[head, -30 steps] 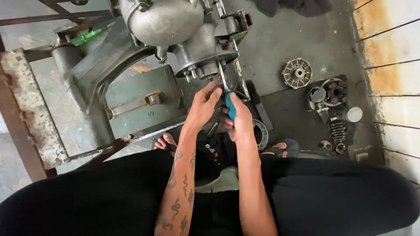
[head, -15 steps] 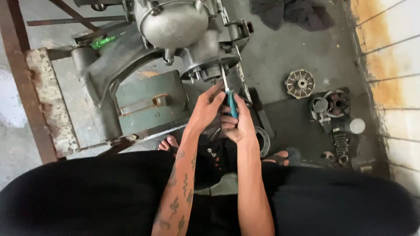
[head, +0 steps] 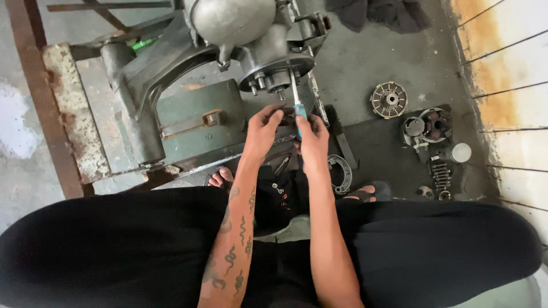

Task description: The person uses a screwdriver to loosen and remove bolts from a circular metal part attached to an engine. After removing the part, they place it on the floor and then reattach it to the engine.

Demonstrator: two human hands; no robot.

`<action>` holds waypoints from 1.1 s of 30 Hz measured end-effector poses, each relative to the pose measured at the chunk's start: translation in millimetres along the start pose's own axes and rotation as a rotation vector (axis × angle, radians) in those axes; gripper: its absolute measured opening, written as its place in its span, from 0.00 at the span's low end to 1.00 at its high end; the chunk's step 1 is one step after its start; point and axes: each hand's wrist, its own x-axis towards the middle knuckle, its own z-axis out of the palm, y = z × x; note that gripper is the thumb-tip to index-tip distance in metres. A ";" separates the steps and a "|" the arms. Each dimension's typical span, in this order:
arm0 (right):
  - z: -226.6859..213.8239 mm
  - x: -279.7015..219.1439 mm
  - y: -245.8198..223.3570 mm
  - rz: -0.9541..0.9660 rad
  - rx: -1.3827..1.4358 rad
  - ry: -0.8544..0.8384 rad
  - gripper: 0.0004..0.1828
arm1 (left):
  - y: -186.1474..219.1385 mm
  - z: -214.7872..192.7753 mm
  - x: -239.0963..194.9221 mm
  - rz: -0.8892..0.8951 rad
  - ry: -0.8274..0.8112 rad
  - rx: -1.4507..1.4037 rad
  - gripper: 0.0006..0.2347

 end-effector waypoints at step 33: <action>-11.2 -17.9 38.5 0.017 -0.150 -0.168 0.19 | 36.2 -30.6 -22.7 -0.142 0.279 -0.148 0.13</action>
